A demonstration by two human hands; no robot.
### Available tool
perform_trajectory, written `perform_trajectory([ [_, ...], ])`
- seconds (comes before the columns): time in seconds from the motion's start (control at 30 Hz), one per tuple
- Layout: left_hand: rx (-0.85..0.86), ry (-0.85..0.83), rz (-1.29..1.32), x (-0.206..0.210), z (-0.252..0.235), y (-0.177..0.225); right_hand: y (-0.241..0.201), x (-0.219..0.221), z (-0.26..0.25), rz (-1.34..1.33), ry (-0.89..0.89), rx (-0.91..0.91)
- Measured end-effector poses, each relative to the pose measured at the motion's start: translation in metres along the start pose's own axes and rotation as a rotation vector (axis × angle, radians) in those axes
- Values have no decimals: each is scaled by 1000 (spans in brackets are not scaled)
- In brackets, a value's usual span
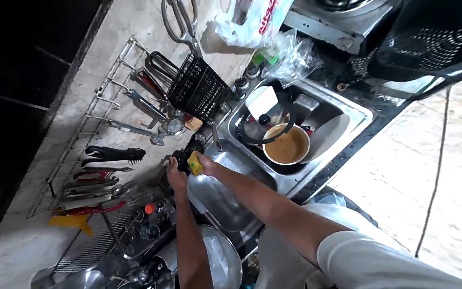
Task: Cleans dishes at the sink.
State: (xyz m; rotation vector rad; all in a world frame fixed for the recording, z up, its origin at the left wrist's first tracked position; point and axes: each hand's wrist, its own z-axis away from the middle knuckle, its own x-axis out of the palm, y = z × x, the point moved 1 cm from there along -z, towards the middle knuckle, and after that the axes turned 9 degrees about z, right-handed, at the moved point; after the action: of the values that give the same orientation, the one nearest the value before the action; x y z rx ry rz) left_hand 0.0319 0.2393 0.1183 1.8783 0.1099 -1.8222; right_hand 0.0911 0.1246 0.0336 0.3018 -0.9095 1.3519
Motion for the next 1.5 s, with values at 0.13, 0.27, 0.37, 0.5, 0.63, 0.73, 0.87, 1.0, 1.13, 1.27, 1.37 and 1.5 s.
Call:
perform_trajectory([
  [0.13, 48, -4, -2, 10, 0, -11, 3, 1, 9, -48, -40, 25],
  [0.27, 113, 132, 158, 10, 18, 0, 3, -25, 49, 10, -104, 5],
  [0.37, 54, 282, 334, 32, 60, 36, -5, -69, 93, 97, -64, -87],
  [0.5, 0, 138, 579, 112, 118, 83, -18, -145, 151, 388, 138, -162],
  [0.63, 41, -5, 717, 173, 157, 150, -58, -184, 207, 723, 503, -155],
  [0.73, 171, -192, 763, 190, 174, 214, -91, -208, 229, 950, 691, -165],
  [0.87, 372, -535, 794, 209, 192, 297, -136, -237, 272, 1156, 645, -206],
  [1.0, 408, -720, 703, 228, 199, 365, -186, -269, 286, 1188, 539, -179],
  [1.13, 383, -721, 524, 224, 194, 394, -210, -292, 313, 1212, 598, -308],
  [1.27, 312, -636, 687, 214, 188, 390, -212, -285, 354, 1149, 937, -415],
  [1.37, 175, -577, 889, 188, 179, 383, -205, -290, 373, 1145, 1106, -565],
  [1.5, 36, -475, 1129, 152, 171, 371, -169, -295, 346, 1194, 1006, -717],
])
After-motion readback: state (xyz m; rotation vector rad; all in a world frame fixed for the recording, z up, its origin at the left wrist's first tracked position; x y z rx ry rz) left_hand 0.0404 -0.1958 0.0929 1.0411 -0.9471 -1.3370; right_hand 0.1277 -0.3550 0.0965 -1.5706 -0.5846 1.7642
